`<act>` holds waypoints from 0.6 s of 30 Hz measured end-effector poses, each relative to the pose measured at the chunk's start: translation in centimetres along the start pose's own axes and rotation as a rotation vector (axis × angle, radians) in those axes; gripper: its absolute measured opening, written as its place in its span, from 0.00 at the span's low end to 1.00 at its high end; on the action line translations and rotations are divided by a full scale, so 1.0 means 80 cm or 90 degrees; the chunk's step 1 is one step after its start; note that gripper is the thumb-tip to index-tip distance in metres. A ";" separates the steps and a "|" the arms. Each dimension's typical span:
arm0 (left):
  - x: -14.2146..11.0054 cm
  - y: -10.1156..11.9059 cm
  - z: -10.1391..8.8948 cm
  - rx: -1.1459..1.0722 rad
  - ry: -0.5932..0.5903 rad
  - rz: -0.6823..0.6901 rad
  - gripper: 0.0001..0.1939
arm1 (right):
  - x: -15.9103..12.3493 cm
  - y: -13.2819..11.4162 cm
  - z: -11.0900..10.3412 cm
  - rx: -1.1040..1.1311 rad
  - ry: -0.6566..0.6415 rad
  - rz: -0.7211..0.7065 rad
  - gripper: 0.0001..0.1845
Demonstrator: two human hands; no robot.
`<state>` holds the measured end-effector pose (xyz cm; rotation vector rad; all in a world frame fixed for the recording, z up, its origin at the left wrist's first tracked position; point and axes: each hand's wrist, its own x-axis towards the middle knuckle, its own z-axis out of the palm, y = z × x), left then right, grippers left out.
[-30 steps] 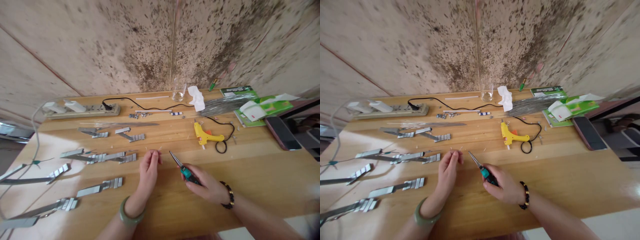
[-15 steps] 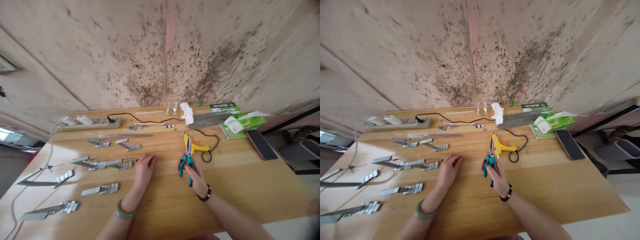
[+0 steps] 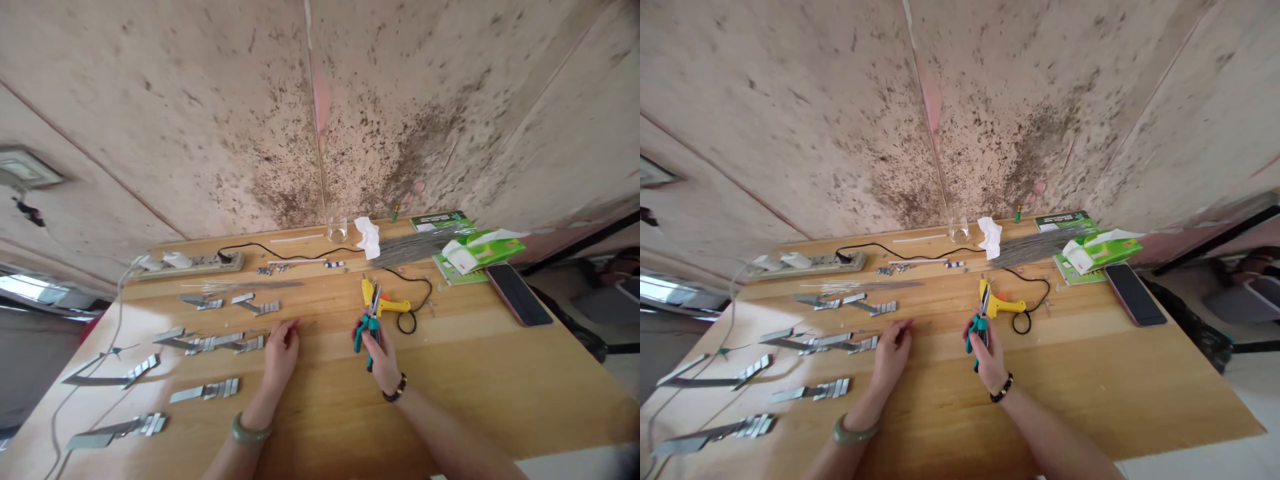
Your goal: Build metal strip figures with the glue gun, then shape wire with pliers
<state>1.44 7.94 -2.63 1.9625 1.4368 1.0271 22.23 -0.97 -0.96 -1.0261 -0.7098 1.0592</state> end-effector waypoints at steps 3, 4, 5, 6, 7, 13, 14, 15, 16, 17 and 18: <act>-0.001 -0.003 0.001 0.009 -0.002 -0.003 0.12 | 0.000 0.009 -0.001 0.026 0.001 -0.004 0.22; -0.001 -0.003 0.001 0.010 0.001 -0.003 0.12 | -0.001 0.012 -0.002 0.030 0.000 -0.003 0.22; -0.001 -0.003 0.002 0.010 0.004 -0.002 0.12 | -0.001 0.013 -0.002 0.031 0.000 -0.002 0.21; -0.001 -0.003 0.002 0.010 0.008 -0.001 0.12 | -0.001 0.014 -0.002 0.031 0.000 0.000 0.21; -0.001 -0.002 0.002 0.010 0.010 0.001 0.12 | -0.001 0.015 -0.002 0.029 0.002 0.001 0.21; 0.001 0.005 0.003 0.040 -0.009 0.031 0.11 | 0.002 0.017 -0.002 0.025 0.002 0.011 0.20; 0.001 0.006 0.003 0.044 -0.016 0.036 0.11 | 0.003 0.018 -0.002 0.026 0.001 0.012 0.20; 0.001 0.006 0.002 0.047 -0.022 0.041 0.11 | 0.004 0.018 -0.001 0.028 0.002 0.014 0.20; 0.001 0.006 0.001 0.050 -0.026 0.045 0.11 | 0.004 0.018 -0.001 0.031 0.002 0.016 0.20; 0.001 0.007 0.000 0.053 -0.026 0.050 0.11 | 0.005 0.018 0.000 0.032 0.002 0.020 0.20; 0.001 0.009 -0.001 0.056 -0.023 0.055 0.12 | 0.006 0.018 0.001 0.033 0.002 0.024 0.20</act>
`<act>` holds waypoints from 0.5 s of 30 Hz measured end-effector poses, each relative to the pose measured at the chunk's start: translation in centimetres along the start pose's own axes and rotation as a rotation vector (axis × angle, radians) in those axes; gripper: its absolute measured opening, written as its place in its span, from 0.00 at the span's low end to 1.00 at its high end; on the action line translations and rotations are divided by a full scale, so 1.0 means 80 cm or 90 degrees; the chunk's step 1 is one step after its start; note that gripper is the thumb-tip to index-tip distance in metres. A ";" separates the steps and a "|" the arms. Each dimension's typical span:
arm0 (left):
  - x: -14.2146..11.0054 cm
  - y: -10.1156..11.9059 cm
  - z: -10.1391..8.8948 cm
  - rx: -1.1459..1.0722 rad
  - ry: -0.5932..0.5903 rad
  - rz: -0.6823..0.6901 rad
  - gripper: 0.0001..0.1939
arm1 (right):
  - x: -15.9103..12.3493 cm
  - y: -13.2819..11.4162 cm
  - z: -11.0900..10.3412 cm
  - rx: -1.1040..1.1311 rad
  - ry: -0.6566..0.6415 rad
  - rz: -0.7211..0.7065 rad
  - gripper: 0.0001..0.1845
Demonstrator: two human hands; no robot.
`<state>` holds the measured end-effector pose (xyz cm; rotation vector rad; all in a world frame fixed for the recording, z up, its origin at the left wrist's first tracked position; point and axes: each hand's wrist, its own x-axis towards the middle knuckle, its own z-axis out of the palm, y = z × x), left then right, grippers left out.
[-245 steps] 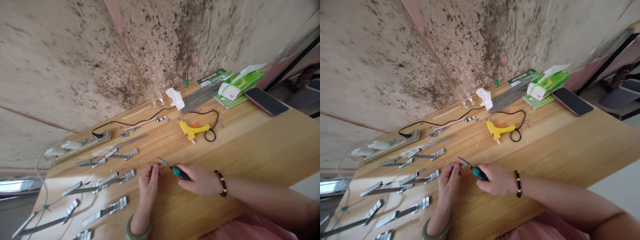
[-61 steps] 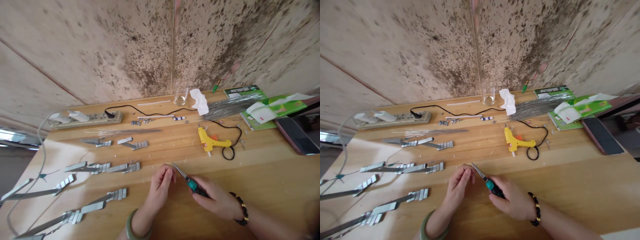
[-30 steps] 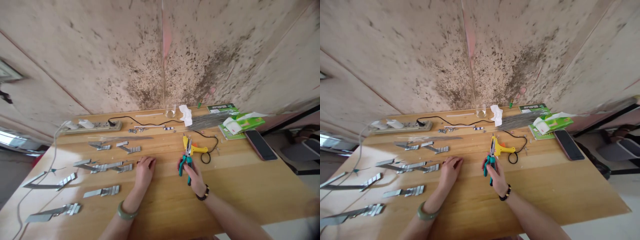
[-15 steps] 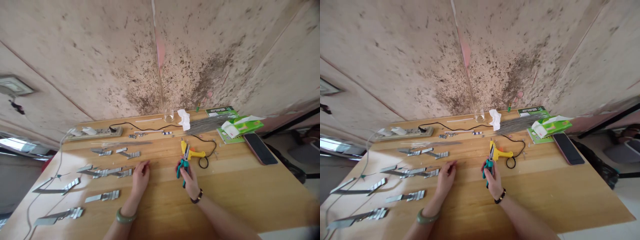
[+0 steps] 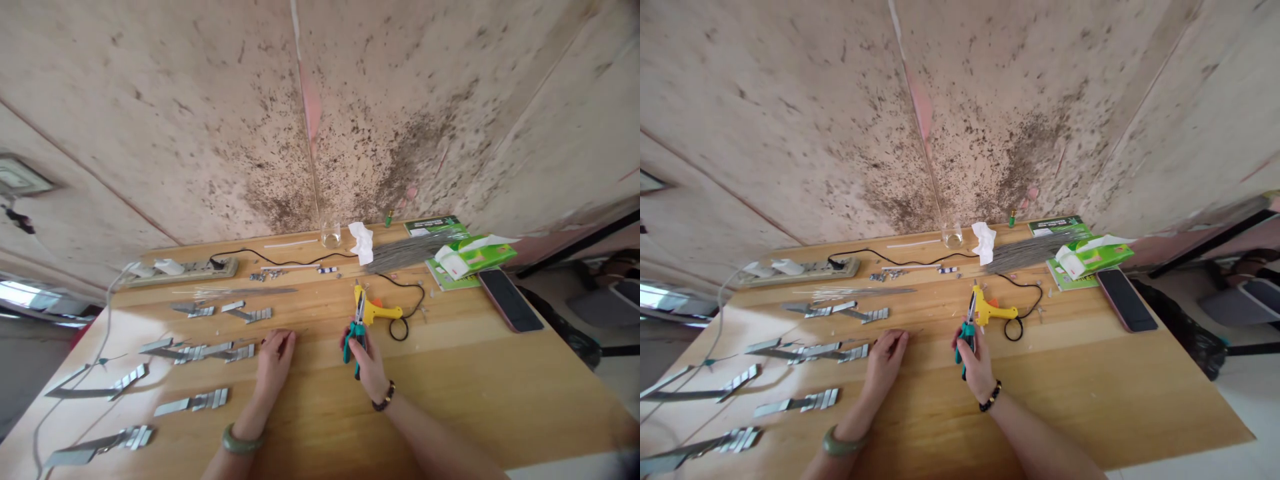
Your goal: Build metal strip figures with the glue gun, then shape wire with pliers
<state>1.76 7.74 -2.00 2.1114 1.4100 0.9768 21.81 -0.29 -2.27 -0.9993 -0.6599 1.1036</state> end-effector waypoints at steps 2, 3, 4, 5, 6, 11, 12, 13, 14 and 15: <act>-0.001 0.007 -0.004 0.001 0.018 0.022 0.11 | 0.001 -0.001 0.002 0.000 0.001 0.008 0.20; -0.001 0.013 -0.005 -0.001 0.023 0.039 0.11 | 0.002 -0.002 0.003 0.000 0.004 0.009 0.20; 0.000 0.022 -0.006 -0.008 0.027 0.061 0.11 | 0.002 -0.003 0.004 0.000 0.007 0.009 0.20; 0.001 0.031 -0.006 -0.015 0.022 0.072 0.11 | 0.003 -0.004 0.004 0.000 0.010 0.007 0.20; 0.002 0.042 -0.004 -0.018 0.004 0.077 0.10 | 0.003 -0.005 0.004 -0.002 0.012 0.007 0.20; 0.008 0.090 0.020 0.000 -0.130 0.013 0.13 | 0.004 -0.010 0.004 -0.017 0.025 0.019 0.20; 0.008 0.094 0.026 -0.007 -0.137 -0.014 0.14 | 0.005 -0.011 0.004 -0.017 0.025 0.021 0.19; 0.009 0.097 0.032 -0.022 -0.142 -0.037 0.13 | 0.005 -0.012 0.004 -0.018 0.025 0.022 0.19; 0.009 0.097 0.036 -0.035 -0.151 -0.062 0.14 | 0.006 -0.012 0.004 -0.018 0.024 0.022 0.19; 0.009 0.097 0.040 -0.048 -0.157 -0.084 0.14 | 0.006 -0.013 0.004 -0.018 0.023 0.022 0.19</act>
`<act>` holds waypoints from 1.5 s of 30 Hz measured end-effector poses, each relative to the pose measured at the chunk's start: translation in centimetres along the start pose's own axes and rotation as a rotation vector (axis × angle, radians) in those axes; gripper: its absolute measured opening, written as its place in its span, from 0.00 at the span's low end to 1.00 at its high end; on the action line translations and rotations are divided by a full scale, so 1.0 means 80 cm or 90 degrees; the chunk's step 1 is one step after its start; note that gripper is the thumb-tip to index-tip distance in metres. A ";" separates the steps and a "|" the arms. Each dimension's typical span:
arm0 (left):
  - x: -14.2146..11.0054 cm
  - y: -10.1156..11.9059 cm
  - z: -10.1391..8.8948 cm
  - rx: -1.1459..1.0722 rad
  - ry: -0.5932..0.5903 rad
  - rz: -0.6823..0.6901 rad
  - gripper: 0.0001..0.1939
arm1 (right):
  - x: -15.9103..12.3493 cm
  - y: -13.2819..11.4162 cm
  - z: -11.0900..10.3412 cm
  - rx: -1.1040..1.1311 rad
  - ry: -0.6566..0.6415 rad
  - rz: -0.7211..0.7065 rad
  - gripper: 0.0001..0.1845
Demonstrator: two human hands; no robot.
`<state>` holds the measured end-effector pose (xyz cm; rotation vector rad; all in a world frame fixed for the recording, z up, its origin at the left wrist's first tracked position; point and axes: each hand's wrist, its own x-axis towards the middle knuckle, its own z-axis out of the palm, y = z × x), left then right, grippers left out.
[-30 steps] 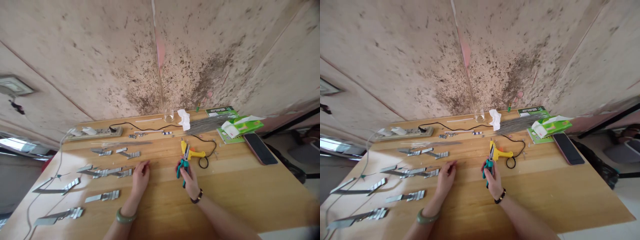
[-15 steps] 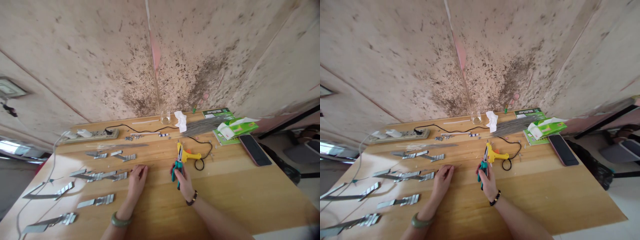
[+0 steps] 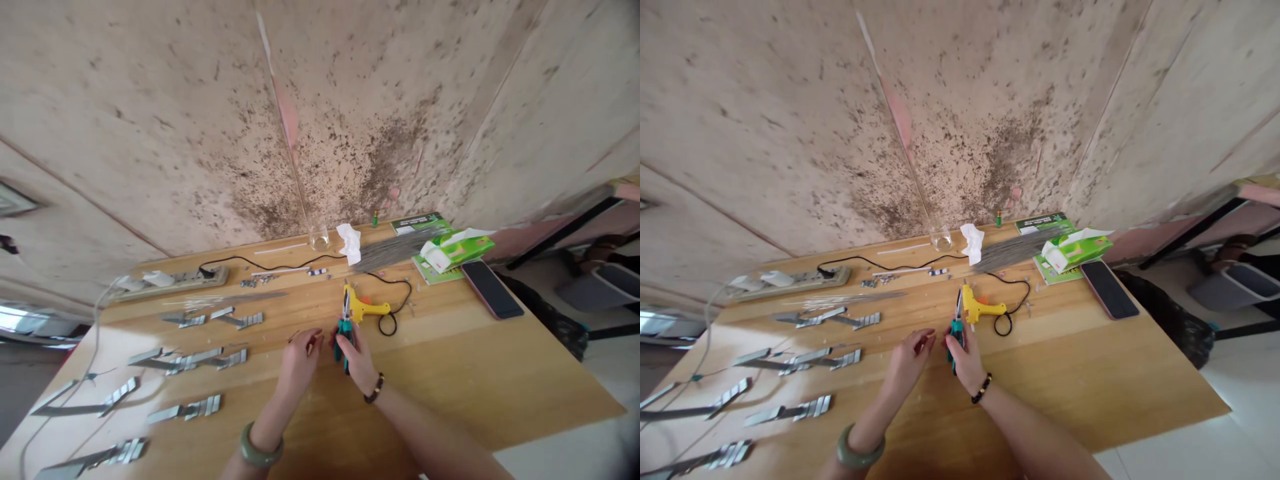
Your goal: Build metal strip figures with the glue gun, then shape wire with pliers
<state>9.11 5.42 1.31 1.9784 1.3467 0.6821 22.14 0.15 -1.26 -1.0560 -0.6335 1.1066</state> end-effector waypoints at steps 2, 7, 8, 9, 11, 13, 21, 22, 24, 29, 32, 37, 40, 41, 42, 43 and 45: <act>0.000 -0.002 0.003 -0.023 -0.016 -0.035 0.15 | 0.001 0.000 0.000 -0.002 -0.001 -0.001 0.19; -0.007 -0.008 -0.004 -0.080 -0.122 -0.088 0.17 | 0.004 0.000 0.003 0.000 -0.004 -0.004 0.18; -0.010 -0.010 -0.007 -0.092 -0.139 -0.084 0.16 | 0.004 0.000 0.003 0.002 -0.005 -0.003 0.18; -0.013 -0.012 -0.011 -0.096 -0.143 -0.081 0.16 | 0.004 0.000 0.003 0.003 -0.007 -0.002 0.18; -0.021 -0.018 -0.021 -0.101 -0.135 -0.089 0.16 | 0.005 -0.001 0.004 0.007 -0.014 0.002 0.18; -0.031 -0.025 -0.033 -0.103 -0.123 -0.117 0.16 | 0.006 -0.002 0.004 0.009 -0.023 0.006 0.18; -0.080 -0.052 -0.071 -0.231 -0.073 -0.206 0.19 | 0.001 -0.008 0.003 -0.009 -0.051 0.001 0.18; -0.085 -0.055 -0.072 -0.256 -0.056 -0.219 0.20 | 0.000 -0.009 0.002 -0.010 -0.057 0.000 0.20; -0.095 -0.059 -0.072 -0.301 -0.040 -0.249 0.22 | -0.005 -0.009 0.002 -0.008 -0.076 0.001 0.22; -0.099 -0.059 -0.067 -0.445 0.009 -0.283 0.21 | -0.019 -0.009 0.000 0.003 -0.183 0.033 0.22; -0.092 -0.049 -0.070 -0.586 0.028 -0.283 0.19 | -0.026 -0.009 0.000 0.005 -0.272 0.071 0.24; -0.084 -0.033 -0.080 -0.681 0.036 -0.301 0.16 | -0.036 -0.011 0.000 -0.036 -0.438 0.142 0.27; -0.084 -0.029 -0.083 -0.700 0.016 -0.308 0.15 | -0.041 -0.013 0.000 -0.076 -0.526 0.178 0.25; -0.084 -0.028 -0.084 -0.699 0.005 -0.306 0.14 | -0.043 -0.013 0.000 -0.088 -0.545 0.182 0.24; -0.084 -0.028 -0.085 -0.693 -0.008 -0.303 0.14 | -0.044 -0.014 0.000 -0.098 -0.558 0.184 0.23; -0.084 -0.027 -0.086 -0.681 -0.022 -0.300 0.14 | -0.045 -0.015 0.001 -0.104 -0.567 0.184 0.22; -0.084 -0.025 -0.089 -0.649 -0.047 -0.299 0.14 | -0.045 -0.017 0.001 -0.108 -0.574 0.183 0.22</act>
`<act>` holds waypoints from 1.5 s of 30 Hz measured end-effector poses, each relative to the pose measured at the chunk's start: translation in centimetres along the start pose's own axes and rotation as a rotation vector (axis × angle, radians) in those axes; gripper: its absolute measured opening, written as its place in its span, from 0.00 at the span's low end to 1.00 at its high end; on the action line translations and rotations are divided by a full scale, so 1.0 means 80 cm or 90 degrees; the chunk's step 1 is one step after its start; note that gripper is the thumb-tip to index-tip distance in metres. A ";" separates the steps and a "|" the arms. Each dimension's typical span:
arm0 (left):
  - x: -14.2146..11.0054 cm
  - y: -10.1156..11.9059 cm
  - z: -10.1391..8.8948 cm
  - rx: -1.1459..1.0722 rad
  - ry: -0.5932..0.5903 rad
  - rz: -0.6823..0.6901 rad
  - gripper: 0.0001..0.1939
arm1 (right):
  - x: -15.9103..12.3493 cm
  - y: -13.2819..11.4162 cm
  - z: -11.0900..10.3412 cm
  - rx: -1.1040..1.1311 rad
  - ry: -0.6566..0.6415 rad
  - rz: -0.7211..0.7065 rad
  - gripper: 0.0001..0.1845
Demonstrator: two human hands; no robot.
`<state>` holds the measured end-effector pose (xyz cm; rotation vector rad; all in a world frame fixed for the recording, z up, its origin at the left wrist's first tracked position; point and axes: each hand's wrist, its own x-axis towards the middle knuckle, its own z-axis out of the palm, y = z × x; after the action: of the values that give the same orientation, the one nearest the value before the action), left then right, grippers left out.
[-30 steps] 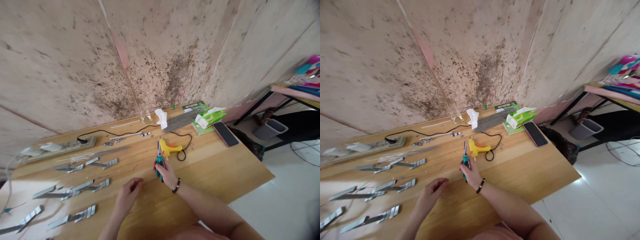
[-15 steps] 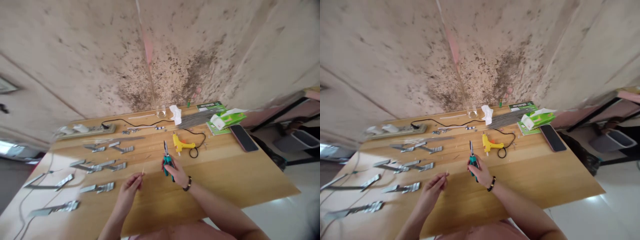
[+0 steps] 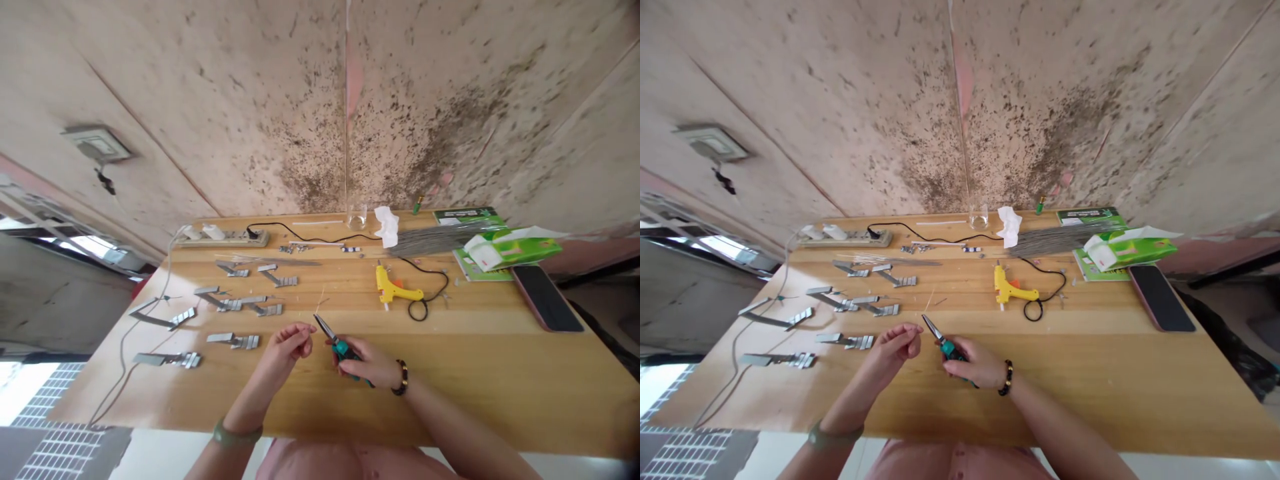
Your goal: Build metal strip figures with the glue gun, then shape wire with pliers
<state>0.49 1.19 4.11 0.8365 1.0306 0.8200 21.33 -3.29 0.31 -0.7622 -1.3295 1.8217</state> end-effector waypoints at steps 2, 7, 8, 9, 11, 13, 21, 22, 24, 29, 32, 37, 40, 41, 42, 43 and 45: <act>-0.001 0.004 0.000 0.029 -0.005 -0.007 0.14 | -0.001 -0.003 0.000 -0.001 -0.003 -0.001 0.22; -0.001 0.012 -0.004 0.060 -0.061 -0.039 0.12 | -0.001 -0.007 -0.001 -0.015 -0.013 0.010 0.22; 0.000 0.013 -0.005 0.066 -0.078 -0.050 0.12 | -0.001 -0.007 -0.001 -0.018 -0.015 0.011 0.22; 0.000 0.013 -0.005 0.075 -0.093 -0.061 0.11 | -0.001 -0.007 -0.001 -0.020 -0.016 0.011 0.21; 0.001 0.015 -0.005 0.093 -0.110 -0.078 0.11 | -0.001 -0.007 -0.001 -0.019 -0.020 0.012 0.21; 0.002 0.016 -0.004 0.104 -0.110 -0.083 0.11 | -0.001 -0.006 -0.002 -0.023 -0.023 0.014 0.21; 0.004 0.016 -0.003 0.115 -0.126 -0.098 0.11 | -0.002 -0.003 -0.003 -0.057 -0.028 0.015 0.16; 0.004 0.016 -0.003 0.112 -0.127 -0.098 0.10 | -0.002 -0.004 -0.003 -0.059 -0.028 0.016 0.17; 0.004 0.016 -0.002 0.104 -0.125 -0.101 0.10 | -0.002 -0.005 -0.003 -0.060 -0.032 0.016 0.16; 0.003 0.017 0.000 0.103 -0.126 -0.108 0.10 | -0.003 -0.007 -0.003 -0.066 -0.038 0.022 0.15; 0.002 0.017 0.000 0.111 -0.134 -0.101 0.10 | -0.004 -0.008 -0.003 -0.062 -0.043 0.021 0.15; 0.003 0.015 -0.001 0.124 -0.134 -0.093 0.11 | -0.005 -0.009 -0.002 -0.061 -0.037 0.017 0.15; 0.003 0.016 0.001 0.125 -0.134 -0.095 0.12 | -0.005 -0.008 -0.004 -0.073 -0.039 0.018 0.15; 0.002 0.016 0.001 0.123 -0.136 -0.095 0.12 | -0.005 -0.007 -0.005 -0.077 -0.043 0.017 0.15; 0.002 0.016 0.002 0.119 -0.136 -0.096 0.13 | -0.005 -0.006 -0.006 -0.080 -0.048 0.015 0.15; 0.002 0.017 0.002 0.113 -0.136 -0.096 0.13 | -0.005 -0.005 -0.007 -0.082 -0.053 0.013 0.16; 0.001 0.018 0.001 0.098 -0.130 -0.091 0.13 | -0.004 -0.004 -0.008 -0.082 -0.058 0.009 0.18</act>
<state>0.38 1.88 5.36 0.9452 0.9688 0.5267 22.07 -3.19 0.45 -0.7651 -1.5150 1.8138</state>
